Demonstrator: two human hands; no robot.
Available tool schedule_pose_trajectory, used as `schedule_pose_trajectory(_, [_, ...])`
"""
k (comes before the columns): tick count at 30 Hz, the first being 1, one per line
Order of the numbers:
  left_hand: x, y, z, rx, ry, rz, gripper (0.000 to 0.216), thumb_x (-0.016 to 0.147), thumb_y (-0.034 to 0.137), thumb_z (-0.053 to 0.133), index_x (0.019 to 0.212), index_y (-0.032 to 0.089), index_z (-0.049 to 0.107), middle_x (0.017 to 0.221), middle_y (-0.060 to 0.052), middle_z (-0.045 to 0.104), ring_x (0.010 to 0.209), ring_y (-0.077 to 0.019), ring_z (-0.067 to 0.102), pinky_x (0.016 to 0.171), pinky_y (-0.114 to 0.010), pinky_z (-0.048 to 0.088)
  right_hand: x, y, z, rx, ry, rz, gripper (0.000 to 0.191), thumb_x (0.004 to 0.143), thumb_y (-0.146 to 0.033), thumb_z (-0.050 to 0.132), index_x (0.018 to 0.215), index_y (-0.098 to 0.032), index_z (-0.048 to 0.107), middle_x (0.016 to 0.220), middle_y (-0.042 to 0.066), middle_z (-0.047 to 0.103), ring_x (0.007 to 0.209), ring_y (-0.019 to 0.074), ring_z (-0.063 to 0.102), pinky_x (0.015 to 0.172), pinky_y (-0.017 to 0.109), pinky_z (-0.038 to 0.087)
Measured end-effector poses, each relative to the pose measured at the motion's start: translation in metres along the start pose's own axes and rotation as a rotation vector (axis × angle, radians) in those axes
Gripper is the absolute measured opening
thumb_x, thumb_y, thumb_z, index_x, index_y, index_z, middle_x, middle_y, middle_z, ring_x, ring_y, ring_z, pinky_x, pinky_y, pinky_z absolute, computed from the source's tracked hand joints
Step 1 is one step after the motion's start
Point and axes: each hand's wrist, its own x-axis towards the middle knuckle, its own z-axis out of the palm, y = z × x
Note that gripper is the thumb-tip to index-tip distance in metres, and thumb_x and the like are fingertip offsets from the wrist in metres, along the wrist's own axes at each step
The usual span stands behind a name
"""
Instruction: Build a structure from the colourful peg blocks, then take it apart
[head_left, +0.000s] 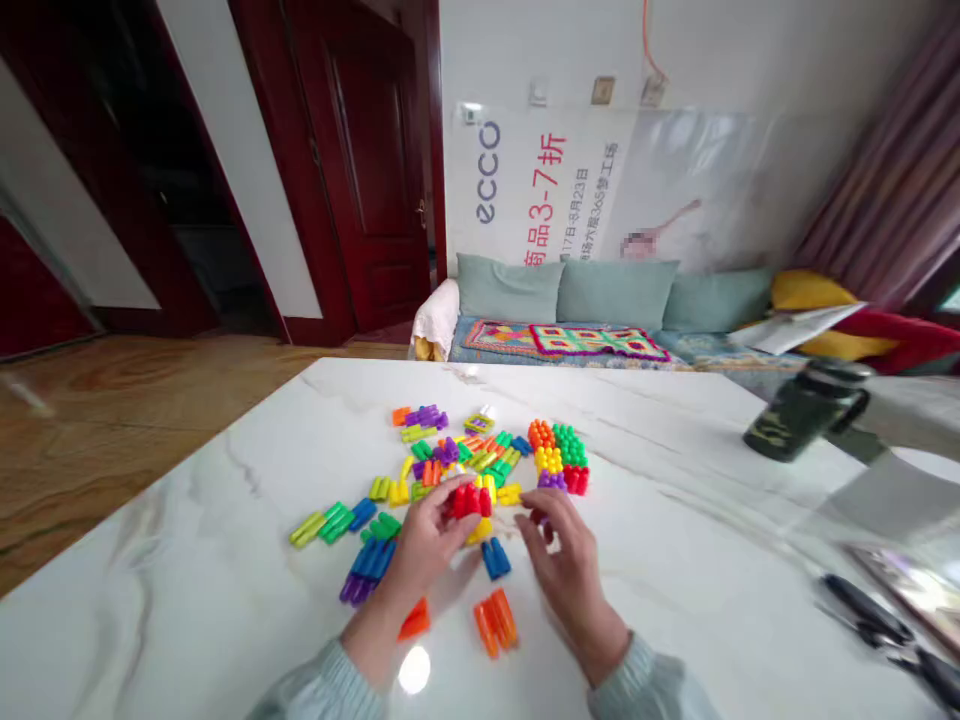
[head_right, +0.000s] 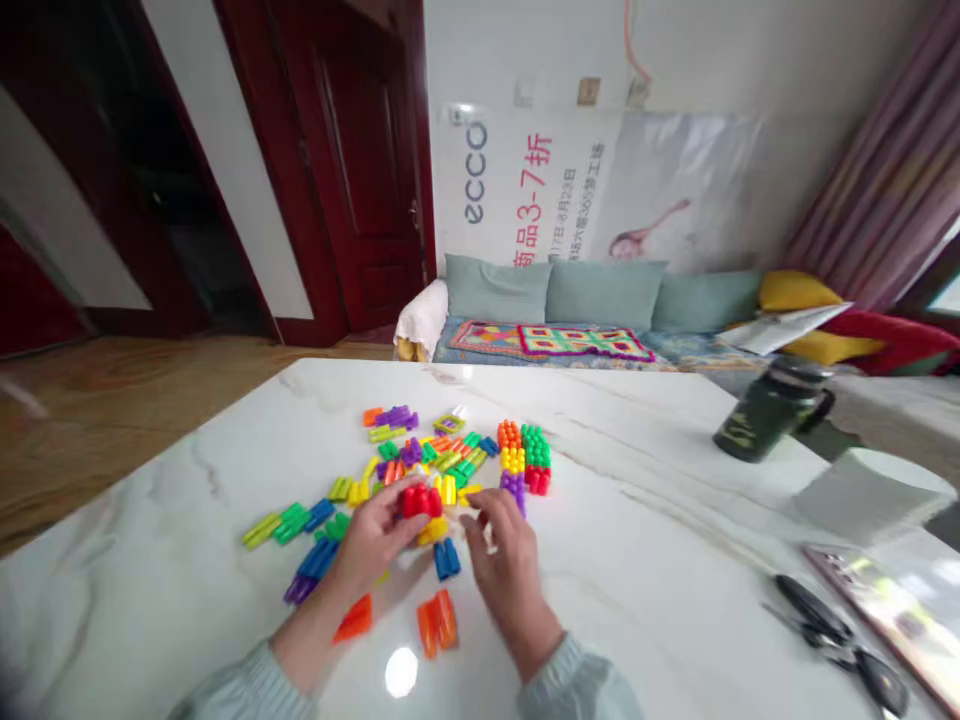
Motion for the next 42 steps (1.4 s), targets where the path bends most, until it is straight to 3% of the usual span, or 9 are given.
schedule_pose_trajectory(3, [-0.003,0.005,-0.001,-0.011,-0.059,0.002,0.048,0.079,0.027,0.076,0.124,0.017,0.064,0.117,-0.012,0.073,0.102,-0.0245,0.070,0.090,-0.034,0.056,-0.003,-0.007,0.021,0.042,-0.048,0.011,0.034,0.092,-0.015,0.059,0.125,-0.023,0.057,0.106,0.006,0.063,0.069,0.0121,0.061,0.058,0.025,0.050])
schedule_pose_trajectory(6, [-0.004,0.008,0.000,-0.013,-0.103,-0.002,0.048,0.078,0.025,0.076,0.124,0.018,0.066,0.120,-0.013,0.072,0.103,-0.0255,0.071,0.091,-0.035,0.056,-0.004,-0.010,0.029,0.057,-0.029,0.045,0.032,0.090,-0.016,0.062,0.122,-0.022,0.060,0.099,0.005,0.065,0.067,0.0131,0.061,0.058,0.025,0.050])
schedule_pose_trajectory(11, [-0.003,0.010,0.002,0.024,-0.090,0.021,0.035,0.079,0.024,0.073,0.113,0.017,0.072,0.116,-0.011,0.074,0.105,-0.0255,0.070,0.095,-0.036,0.055,-0.003,-0.013,0.022,0.083,0.008,0.145,0.019,0.087,-0.017,0.067,0.105,-0.023,0.066,0.082,0.000,0.066,0.066,0.0136,0.060,0.060,0.025,0.050])
schedule_pose_trajectory(17, [-0.005,0.010,0.002,-0.016,-0.113,0.017,0.028,0.081,0.027,0.072,0.107,0.017,0.068,0.106,-0.011,0.076,0.095,-0.0233,0.073,0.089,-0.035,0.057,0.001,-0.016,0.012,0.101,0.017,0.111,0.011,0.090,-0.017,0.063,0.100,-0.023,0.067,0.087,0.001,0.070,0.072,0.0137,0.063,0.061,0.024,0.049])
schedule_pose_trajectory(21, [-0.005,0.008,-0.001,-0.013,-0.083,0.006,0.028,0.082,0.029,0.071,0.106,0.017,0.065,0.103,-0.011,0.076,0.097,-0.0236,0.072,0.087,-0.033,0.056,0.011,0.005,-0.016,-0.033,0.352,0.140,0.011,0.092,-0.024,0.060,0.100,-0.021,0.067,0.092,0.004,0.071,0.075,0.0154,0.064,0.065,0.026,0.050])
schedule_pose_trajectory(23, [-0.004,0.008,-0.002,0.014,-0.064,0.013,0.029,0.081,0.030,0.071,0.106,0.017,0.064,0.103,-0.011,0.076,0.096,-0.0238,0.073,0.086,-0.033,0.056,0.016,0.024,-0.033,-0.154,0.532,0.281,0.016,0.089,-0.032,0.060,0.097,-0.020,0.067,0.091,0.005,0.070,0.076,0.0169,0.063,0.065,0.027,0.050])
schedule_pose_trajectory(25, [-0.004,0.008,-0.002,0.028,-0.056,0.018,0.030,0.080,0.032,0.071,0.105,0.016,0.064,0.103,-0.011,0.076,0.095,-0.0240,0.073,0.086,-0.034,0.056,0.017,0.046,-0.047,-0.228,0.594,0.442,0.023,0.086,-0.038,0.060,0.096,-0.019,0.067,0.092,0.007,0.071,0.073,0.0177,0.063,0.064,0.028,0.049])
schedule_pose_trajectory(32, [-0.004,0.009,-0.001,-0.001,-0.052,-0.005,0.034,0.078,0.035,0.074,0.105,0.016,0.065,0.101,-0.011,0.077,0.097,-0.0259,0.073,0.087,-0.035,0.057,0.011,0.084,-0.053,-0.431,0.404,0.694,0.035,0.077,-0.040,0.047,0.093,-0.017,0.069,0.091,0.012,0.074,0.077,0.0237,0.066,0.070,0.033,0.045])
schedule_pose_trajectory(42, [-0.004,0.009,0.000,0.006,-0.090,-0.021,0.033,0.078,0.034,0.073,0.106,0.016,0.065,0.104,-0.012,0.077,0.099,-0.0256,0.073,0.090,-0.036,0.056,0.012,0.089,-0.046,-0.477,0.274,0.711,0.039,0.077,-0.032,0.043,0.098,-0.017,0.071,0.095,0.013,0.075,0.084,0.0254,0.066,0.074,0.034,0.045])
